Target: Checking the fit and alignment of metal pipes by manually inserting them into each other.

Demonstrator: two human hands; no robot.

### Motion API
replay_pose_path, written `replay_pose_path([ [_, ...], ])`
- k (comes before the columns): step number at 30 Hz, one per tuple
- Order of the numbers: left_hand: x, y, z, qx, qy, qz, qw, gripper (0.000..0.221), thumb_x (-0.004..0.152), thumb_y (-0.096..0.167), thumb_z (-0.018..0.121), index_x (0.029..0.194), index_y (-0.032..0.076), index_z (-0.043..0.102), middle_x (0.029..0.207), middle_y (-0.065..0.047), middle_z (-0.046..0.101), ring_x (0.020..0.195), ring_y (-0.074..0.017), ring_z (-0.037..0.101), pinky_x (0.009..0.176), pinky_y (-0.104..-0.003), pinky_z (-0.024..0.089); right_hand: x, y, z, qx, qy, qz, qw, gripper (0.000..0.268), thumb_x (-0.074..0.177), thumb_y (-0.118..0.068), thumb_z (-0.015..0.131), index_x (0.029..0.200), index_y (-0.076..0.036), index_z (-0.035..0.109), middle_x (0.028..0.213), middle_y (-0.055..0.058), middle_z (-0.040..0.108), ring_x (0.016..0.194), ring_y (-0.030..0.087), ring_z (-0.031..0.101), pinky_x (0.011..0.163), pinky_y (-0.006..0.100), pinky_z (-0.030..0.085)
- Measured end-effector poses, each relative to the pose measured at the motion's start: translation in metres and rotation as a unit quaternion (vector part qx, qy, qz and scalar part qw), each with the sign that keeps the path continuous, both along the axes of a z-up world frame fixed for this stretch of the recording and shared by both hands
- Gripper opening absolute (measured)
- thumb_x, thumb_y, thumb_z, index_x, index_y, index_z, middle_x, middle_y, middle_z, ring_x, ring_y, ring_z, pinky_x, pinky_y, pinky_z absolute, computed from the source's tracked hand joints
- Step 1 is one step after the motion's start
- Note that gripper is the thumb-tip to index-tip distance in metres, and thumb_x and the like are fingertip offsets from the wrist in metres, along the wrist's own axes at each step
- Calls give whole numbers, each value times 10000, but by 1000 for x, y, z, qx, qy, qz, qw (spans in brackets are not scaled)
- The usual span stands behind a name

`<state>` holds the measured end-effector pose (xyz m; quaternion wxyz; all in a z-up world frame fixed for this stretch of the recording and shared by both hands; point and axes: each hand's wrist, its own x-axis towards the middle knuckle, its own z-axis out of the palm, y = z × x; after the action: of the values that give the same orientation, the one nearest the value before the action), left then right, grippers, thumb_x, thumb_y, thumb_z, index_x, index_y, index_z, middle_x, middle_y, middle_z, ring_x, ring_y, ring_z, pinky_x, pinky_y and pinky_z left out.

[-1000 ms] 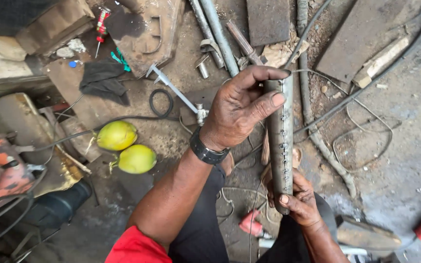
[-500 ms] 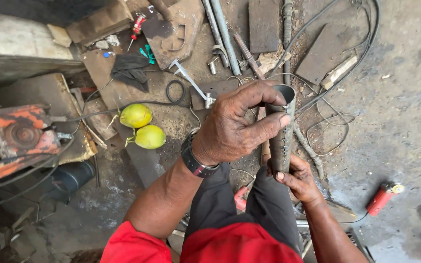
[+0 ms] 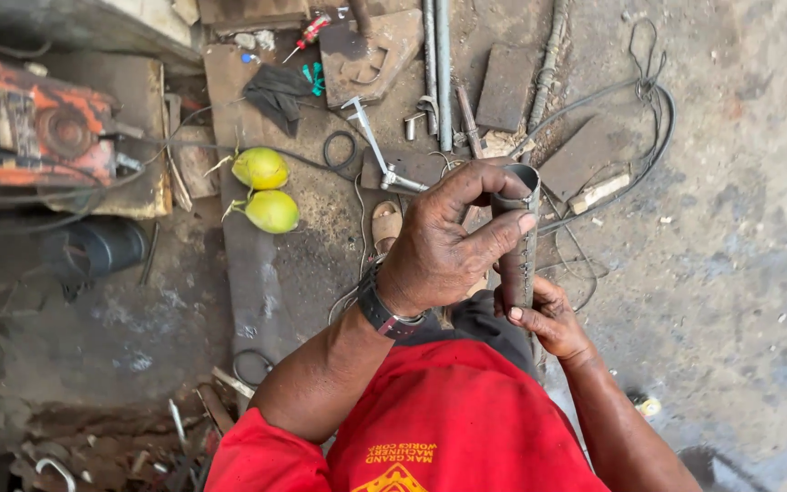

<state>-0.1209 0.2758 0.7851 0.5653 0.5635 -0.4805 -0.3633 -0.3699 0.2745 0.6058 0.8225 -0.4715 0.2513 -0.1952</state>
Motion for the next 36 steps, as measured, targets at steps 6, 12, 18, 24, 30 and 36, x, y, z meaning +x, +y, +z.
replay_pose_path([
  [6,-11,48,-14,-26,64,128,989,160,931,107,790,1057,66,701,999,-99,701,943,-182,718,861,-409,617,-44,2,-62,-41,-25,0,999,393,757,-2,834,1136,43,741,820,170,738,827,246,742,711,401,593],
  [12,-4,148,-17,27,-77,227,971,139,913,111,772,979,44,669,825,-169,684,803,-309,732,709,-446,583,-25,2,-31,-89,42,116,988,451,739,40,888,1164,-9,746,898,131,755,916,178,699,753,340,565],
  [18,-20,233,-51,159,-49,338,926,130,946,131,746,981,9,718,951,-240,746,943,-474,738,787,-478,601,-15,12,-63,-146,152,239,948,583,673,-40,983,1215,-14,770,997,160,769,945,181,627,847,402,541],
  [24,0,288,-91,210,-24,354,911,108,937,108,734,987,12,741,958,-237,750,972,-478,718,813,-511,588,24,18,-62,-309,253,334,854,666,700,-300,993,1307,-150,763,1055,208,792,1062,375,747,904,493,555],
  [30,50,334,-119,182,107,403,891,205,967,133,760,1095,-5,678,1039,-291,754,1032,-440,743,818,-499,619,92,51,-39,-348,269,340,831,644,702,-307,986,1301,-203,773,1035,172,809,1079,352,750,927,480,571],
  [36,154,381,-151,112,226,414,874,226,980,127,775,1114,-13,659,953,-312,761,1002,-307,749,791,-403,637,185,111,-45,-356,318,315,821,650,706,-314,991,1299,-175,763,1049,203,799,1084,412,740,928,516,559],
])
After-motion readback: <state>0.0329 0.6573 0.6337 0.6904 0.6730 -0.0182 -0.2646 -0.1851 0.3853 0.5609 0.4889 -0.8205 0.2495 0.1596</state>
